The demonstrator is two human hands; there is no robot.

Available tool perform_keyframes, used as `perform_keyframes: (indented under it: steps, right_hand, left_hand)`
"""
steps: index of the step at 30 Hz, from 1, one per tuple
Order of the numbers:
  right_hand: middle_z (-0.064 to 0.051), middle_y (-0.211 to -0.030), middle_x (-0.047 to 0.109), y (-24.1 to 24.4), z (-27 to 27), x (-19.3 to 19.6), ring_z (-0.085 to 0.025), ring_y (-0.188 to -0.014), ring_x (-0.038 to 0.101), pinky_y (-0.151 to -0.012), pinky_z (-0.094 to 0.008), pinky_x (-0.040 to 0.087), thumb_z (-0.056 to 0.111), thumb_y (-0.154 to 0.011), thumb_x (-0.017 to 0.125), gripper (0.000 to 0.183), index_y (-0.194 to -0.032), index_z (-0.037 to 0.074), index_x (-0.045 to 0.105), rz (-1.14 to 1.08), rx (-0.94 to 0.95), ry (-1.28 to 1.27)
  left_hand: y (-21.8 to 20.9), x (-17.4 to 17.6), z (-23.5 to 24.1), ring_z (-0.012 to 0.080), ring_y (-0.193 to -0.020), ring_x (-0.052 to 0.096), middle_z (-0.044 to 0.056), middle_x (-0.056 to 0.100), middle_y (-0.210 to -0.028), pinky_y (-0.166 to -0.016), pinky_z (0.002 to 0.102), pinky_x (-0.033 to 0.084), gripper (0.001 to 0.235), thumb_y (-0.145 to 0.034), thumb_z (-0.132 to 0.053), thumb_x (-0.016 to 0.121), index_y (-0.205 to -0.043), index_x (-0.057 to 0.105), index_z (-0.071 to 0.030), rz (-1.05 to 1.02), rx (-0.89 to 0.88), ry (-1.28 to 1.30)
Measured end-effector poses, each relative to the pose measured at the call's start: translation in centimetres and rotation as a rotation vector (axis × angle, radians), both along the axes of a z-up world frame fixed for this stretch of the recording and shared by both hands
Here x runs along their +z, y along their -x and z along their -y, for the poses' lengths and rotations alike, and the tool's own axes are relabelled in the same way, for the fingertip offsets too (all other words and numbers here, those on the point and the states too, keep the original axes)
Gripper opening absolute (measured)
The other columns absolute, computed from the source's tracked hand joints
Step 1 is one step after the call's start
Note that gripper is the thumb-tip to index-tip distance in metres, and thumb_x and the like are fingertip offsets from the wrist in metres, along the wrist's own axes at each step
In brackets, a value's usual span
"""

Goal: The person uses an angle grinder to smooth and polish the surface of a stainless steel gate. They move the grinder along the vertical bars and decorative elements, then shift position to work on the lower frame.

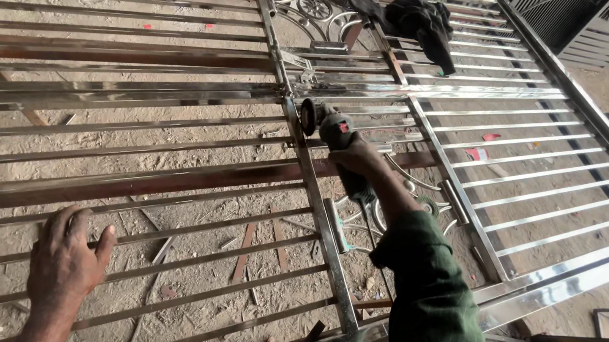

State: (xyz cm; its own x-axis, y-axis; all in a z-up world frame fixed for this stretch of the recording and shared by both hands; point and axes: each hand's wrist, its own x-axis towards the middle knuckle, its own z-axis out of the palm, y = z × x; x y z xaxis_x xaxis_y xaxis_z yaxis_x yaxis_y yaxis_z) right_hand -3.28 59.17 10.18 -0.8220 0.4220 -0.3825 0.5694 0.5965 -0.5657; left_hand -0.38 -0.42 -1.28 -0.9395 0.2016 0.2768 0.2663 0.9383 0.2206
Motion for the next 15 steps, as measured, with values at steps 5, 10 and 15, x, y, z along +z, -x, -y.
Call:
perform_keyframes:
  steps: [5,10,15]
  right_hand:
    - [-0.017,-0.104,0.071,-0.5,-1.4,0.3,-0.024,-0.086,0.073,-0.075,-0.038,0.066,0.015,-0.077,0.082,0.062,-0.132,0.003,0.056,-0.046,-0.060,-0.015]
    - [-0.018,-0.105,0.069,-0.3,-0.8,0.5,-0.026,-0.086,0.071,-0.074,-0.042,0.066,0.016,-0.078,0.079,0.067,-0.138,0.006,0.052,-0.048,-0.038,0.102]
    - [-0.018,-0.105,0.071,-1.1,1.4,1.1,-0.028,-0.087,0.073,-0.074,-0.041,0.066,0.026,-0.080,0.082,0.073,-0.142,0.009,0.049,0.048,-0.026,0.097]
  left_hand:
    - [-0.5,-0.7,0.2,0.0376,-0.137,0.058,0.022,0.058,-0.152,-0.119,0.055,0.045,0.067,-0.099,-0.057,0.055,-0.141,0.062,-0.005,-0.004,0.009,0.060]
    - [0.2,-0.7,0.1,0.0381,-0.137,0.058,0.021,0.057,-0.152,-0.118,0.055,0.045,0.070,-0.098,-0.057,0.055,-0.142,0.061,-0.003,0.009,-0.003,0.028]
    - [-0.3,-0.3,0.4,0.0394,-0.136,0.057,0.023,0.056,-0.153,-0.110,0.055,0.049,0.069,-0.100,-0.054,0.054,-0.144,0.060,-0.001,0.035,-0.004,0.010]
